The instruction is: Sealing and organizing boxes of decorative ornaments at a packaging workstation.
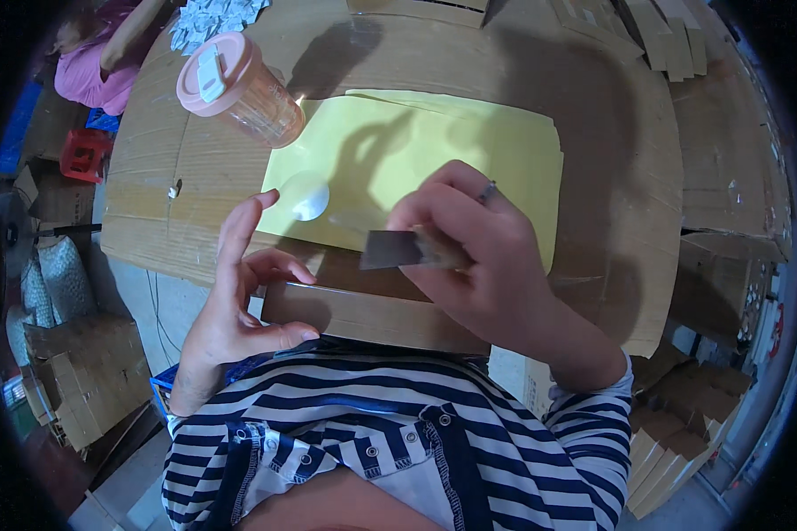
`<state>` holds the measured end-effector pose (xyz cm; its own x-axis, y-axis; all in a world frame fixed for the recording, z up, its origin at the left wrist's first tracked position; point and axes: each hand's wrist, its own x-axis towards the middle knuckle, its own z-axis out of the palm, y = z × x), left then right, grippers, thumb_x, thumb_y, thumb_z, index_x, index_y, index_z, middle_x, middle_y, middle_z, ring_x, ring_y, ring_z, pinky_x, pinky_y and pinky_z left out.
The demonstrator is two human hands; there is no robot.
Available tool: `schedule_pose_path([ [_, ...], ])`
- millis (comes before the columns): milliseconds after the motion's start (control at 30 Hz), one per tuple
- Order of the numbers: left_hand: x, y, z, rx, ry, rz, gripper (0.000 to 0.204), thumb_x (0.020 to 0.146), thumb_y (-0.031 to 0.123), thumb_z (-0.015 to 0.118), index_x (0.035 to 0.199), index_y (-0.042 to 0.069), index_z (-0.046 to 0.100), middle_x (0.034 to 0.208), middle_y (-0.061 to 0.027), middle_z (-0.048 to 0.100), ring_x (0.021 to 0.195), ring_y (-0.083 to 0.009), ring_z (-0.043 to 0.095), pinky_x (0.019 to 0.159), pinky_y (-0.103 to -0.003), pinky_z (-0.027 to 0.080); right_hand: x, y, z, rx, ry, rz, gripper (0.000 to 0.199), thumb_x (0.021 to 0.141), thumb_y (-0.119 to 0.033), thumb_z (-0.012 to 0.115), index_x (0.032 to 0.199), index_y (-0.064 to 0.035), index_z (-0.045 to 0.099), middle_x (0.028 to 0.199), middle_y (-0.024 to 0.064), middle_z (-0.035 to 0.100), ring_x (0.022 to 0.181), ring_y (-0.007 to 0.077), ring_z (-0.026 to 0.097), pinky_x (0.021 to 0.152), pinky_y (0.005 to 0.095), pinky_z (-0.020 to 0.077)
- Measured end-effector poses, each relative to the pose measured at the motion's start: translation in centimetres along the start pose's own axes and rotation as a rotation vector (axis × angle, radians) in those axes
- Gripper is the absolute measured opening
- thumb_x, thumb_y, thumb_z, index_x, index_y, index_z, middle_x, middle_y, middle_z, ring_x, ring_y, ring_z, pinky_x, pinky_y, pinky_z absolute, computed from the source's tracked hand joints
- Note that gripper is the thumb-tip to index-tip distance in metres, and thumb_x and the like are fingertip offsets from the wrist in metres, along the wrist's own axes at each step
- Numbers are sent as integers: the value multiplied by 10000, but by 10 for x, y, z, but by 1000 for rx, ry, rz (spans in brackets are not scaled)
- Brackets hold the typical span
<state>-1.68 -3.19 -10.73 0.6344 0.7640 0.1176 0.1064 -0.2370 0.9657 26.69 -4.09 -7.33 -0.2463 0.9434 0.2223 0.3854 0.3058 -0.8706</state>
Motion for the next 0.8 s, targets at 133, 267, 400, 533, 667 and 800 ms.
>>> schedule_pose_path([
  [133, -2, 0, 1, 36, 16, -3, 1209, 691, 29, 903, 1616, 176, 139, 1572, -172, 141, 1007, -211, 642, 909, -347, 575, -4, 1, -16, 372, -358, 382, 96, 883, -105, 704, 852, -52, 631, 826, 3, 590, 782, 100, 536, 707, 262, 406],
  [267, -3, 0, 5, 83, 22, 38, 1204, 683, 39, 910, 1613, 185, 160, 1571, -179, 150, 999, -201, 645, 892, -340, 579, -4, 8, -9, 482, -461, 586, 133, 901, -150, 699, 859, -47, 627, 803, -3, 584, 764, 80, 518, 702, 258, 403],
  [400, -5, 0, 6, 126, 36, 60, 1181, 685, 57, 915, 1608, 196, 192, 1565, -192, 165, 992, -192, 649, 880, -336, 580, -3, 14, -6, 429, -520, 636, 168, 904, -178, 716, 853, -46, 625, 775, -17, 582, 749, 65, 501, 693, 255, 403],
  [533, -3, -4, 6, 121, 49, 60, 1168, 690, 65, 914, 1606, 201, 202, 1562, -195, 167, 992, -191, 651, 882, -337, 578, 0, 15, -3, 311, -560, 698, 219, 883, -229, 750, 859, -41, 639, 749, -12, 574, 730, 76, 503, 666, 262, 406],
  [667, -2, -2, 6, 138, 50, 68, 1176, 691, 69, 914, 1608, 198, 188, 1558, -194, 173, 995, -192, 650, 886, -340, 576, -2, 14, -1, 110, -527, 566, 281, 859, -289, 768, 884, -34, 653, 751, 38, 593, 726, 141, 551, 656, 293, 426],
  [800, -5, 2, 7, 168, 59, 61, 1159, 715, 71, 899, 1608, 186, 168, 1546, -203, 183, 994, -205, 649, 888, -350, 577, -6, 9, 1, -228, -555, 386, 439, 886, -467, 690, 965, -37, 666, 924, 172, 660, 844, 323, 651, 746, 430, 504],
])
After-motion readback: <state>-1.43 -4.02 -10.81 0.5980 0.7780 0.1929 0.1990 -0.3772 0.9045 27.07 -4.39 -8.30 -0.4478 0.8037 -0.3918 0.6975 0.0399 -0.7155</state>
